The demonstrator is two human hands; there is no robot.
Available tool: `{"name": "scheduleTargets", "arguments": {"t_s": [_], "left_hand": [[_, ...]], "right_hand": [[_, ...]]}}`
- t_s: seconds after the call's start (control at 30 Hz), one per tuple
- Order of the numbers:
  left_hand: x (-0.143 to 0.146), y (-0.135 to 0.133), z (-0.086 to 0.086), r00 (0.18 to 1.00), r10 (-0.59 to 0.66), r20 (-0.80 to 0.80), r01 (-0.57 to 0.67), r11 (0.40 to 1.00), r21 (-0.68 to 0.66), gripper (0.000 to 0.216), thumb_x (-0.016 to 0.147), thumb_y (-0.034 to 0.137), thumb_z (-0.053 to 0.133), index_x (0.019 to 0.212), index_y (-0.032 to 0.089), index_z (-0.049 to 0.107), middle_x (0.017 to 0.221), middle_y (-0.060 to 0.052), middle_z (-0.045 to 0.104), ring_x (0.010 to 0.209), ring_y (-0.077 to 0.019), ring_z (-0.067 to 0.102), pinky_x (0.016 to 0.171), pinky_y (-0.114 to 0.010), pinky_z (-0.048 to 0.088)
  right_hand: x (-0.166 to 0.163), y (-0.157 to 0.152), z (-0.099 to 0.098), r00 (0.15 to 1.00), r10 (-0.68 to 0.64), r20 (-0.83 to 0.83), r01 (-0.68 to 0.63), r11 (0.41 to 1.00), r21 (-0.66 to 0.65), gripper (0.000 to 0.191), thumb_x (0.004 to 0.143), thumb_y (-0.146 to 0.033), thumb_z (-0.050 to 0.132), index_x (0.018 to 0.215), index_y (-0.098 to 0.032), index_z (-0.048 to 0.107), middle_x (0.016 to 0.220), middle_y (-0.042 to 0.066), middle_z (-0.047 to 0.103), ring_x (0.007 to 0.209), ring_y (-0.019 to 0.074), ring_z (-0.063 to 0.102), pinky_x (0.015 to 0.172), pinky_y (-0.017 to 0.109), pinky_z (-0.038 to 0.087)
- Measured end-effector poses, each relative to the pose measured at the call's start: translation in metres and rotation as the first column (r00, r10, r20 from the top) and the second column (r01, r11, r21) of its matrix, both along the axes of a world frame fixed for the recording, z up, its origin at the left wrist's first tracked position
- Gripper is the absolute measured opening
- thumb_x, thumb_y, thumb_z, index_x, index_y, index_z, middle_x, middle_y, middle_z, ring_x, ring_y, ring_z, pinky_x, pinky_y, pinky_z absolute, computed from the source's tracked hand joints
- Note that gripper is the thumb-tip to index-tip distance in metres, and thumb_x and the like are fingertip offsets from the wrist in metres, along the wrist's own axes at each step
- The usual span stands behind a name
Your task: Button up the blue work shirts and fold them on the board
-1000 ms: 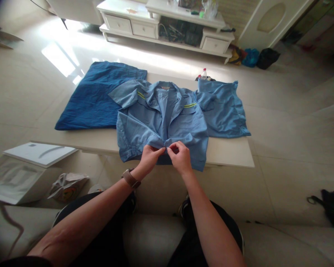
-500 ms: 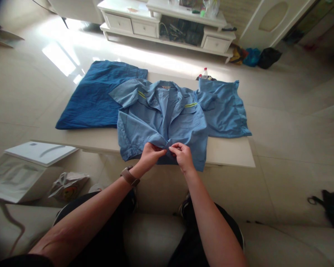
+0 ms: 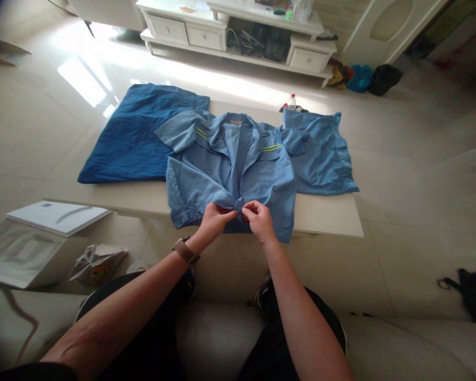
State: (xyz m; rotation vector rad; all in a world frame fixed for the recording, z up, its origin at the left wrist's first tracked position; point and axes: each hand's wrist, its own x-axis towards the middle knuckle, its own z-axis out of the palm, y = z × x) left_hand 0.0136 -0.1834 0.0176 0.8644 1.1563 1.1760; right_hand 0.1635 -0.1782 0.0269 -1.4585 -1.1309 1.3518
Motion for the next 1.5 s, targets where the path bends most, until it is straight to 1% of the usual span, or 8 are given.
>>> {"name": "scheduleTargets", "arguments": {"t_s": [0.23, 0.5, 0.7, 0.93, 1.2, 1.3, 1.4, 1.5], "left_hand": [[-0.001, 0.001, -0.005, 0.999, 0.036, -0.018, -0.037, 0.998, -0.052, 0.022, 0.060, 0.024, 0.083, 0.063, 0.014, 0.063, 0.062, 0.000, 0.065, 0.058, -0.0109, 0.056, 0.056, -0.022, 0.043], [-0.001, 0.003, -0.007, 0.998, -0.014, -0.058, 0.011, 0.999, -0.050, 0.015, 0.061, 0.020, 0.076, 0.062, 0.014, 0.063, 0.060, 0.001, 0.061, 0.057, -0.0097, 0.052, 0.054, -0.022, 0.038], [-0.001, 0.004, -0.006, 0.999, -0.045, 0.015, 0.045, 0.999, 0.000, 0.014, 0.063, 0.022, 0.076, 0.066, 0.014, 0.064, 0.066, 0.000, 0.066, 0.062, -0.0103, 0.055, 0.060, -0.023, 0.043], [-0.001, 0.005, -0.001, 0.999, -0.005, 0.034, 0.006, 0.999, -0.031, 0.018, 0.063, 0.025, 0.079, 0.066, 0.015, 0.065, 0.062, 0.000, 0.065, 0.058, -0.0108, 0.056, 0.060, -0.024, 0.046], [-0.002, 0.003, -0.005, 0.999, -0.001, -0.033, -0.001, 0.999, -0.049, 0.022, 0.062, 0.025, 0.079, 0.065, 0.015, 0.061, 0.063, 0.001, 0.063, 0.060, -0.0104, 0.054, 0.057, -0.023, 0.042], [0.000, 0.003, -0.008, 0.999, -0.007, -0.052, 0.005, 0.999, -0.034, 0.021, 0.062, 0.025, 0.079, 0.066, 0.016, 0.060, 0.063, 0.002, 0.062, 0.060, -0.0102, 0.054, 0.058, -0.023, 0.042], [0.001, 0.001, -0.009, 0.990, 0.019, -0.140, -0.030, 0.997, -0.076, 0.021, 0.066, 0.028, 0.076, 0.064, 0.017, 0.058, 0.059, 0.001, 0.060, 0.056, -0.0112, 0.053, 0.055, -0.023, 0.040], [-0.002, 0.001, -0.006, 0.989, -0.015, -0.147, -0.016, 0.978, -0.208, 0.026, 0.074, 0.035, 0.071, 0.061, 0.018, 0.055, 0.053, 0.000, 0.058, 0.053, -0.0136, 0.055, 0.053, -0.025, 0.042]], "right_hand": [[-0.001, -0.006, 0.007, 0.955, 0.057, 0.290, -0.105, 0.983, 0.153, 0.020, 0.071, -0.038, 0.072, 0.080, -0.021, 0.067, 0.074, 0.002, 0.070, 0.067, 0.0183, 0.063, 0.068, 0.031, 0.051], [-0.002, -0.008, 0.012, 0.899, 0.076, 0.430, -0.228, 0.922, 0.313, 0.019, 0.080, -0.031, 0.064, 0.093, -0.020, 0.073, 0.094, 0.007, 0.073, 0.071, 0.0176, 0.066, 0.069, 0.032, 0.055], [0.005, -0.007, 0.011, 0.878, 0.110, 0.466, -0.272, 0.915, 0.297, 0.018, 0.087, -0.033, 0.065, 0.095, -0.022, 0.077, 0.091, 0.007, 0.076, 0.077, 0.0208, 0.069, 0.077, 0.035, 0.057], [0.008, -0.006, 0.014, 0.831, 0.125, 0.542, -0.342, 0.884, 0.320, 0.024, 0.094, -0.035, 0.058, 0.101, -0.022, 0.077, 0.099, 0.009, 0.076, 0.085, 0.0224, 0.069, 0.085, 0.037, 0.055], [0.007, -0.007, 0.010, 0.793, 0.166, 0.587, -0.432, 0.832, 0.347, 0.021, 0.091, -0.025, 0.057, 0.103, -0.020, 0.074, 0.095, 0.009, 0.073, 0.084, 0.0226, 0.068, 0.085, 0.035, 0.052], [0.006, -0.008, 0.009, 0.783, 0.154, 0.603, -0.428, 0.836, 0.343, 0.019, 0.090, -0.022, 0.058, 0.101, -0.021, 0.073, 0.094, 0.008, 0.072, 0.084, 0.0225, 0.067, 0.085, 0.035, 0.051], [0.006, -0.007, 0.011, 0.768, 0.150, 0.623, -0.433, 0.839, 0.331, 0.014, 0.088, -0.021, 0.059, 0.096, -0.021, 0.072, 0.090, 0.007, 0.070, 0.082, 0.0217, 0.066, 0.082, 0.034, 0.051], [0.007, -0.008, 0.013, 0.740, 0.195, 0.644, -0.482, 0.822, 0.305, 0.007, 0.084, -0.019, 0.063, 0.087, -0.022, 0.069, 0.084, 0.004, 0.068, 0.077, 0.0200, 0.064, 0.077, 0.032, 0.049]]}}
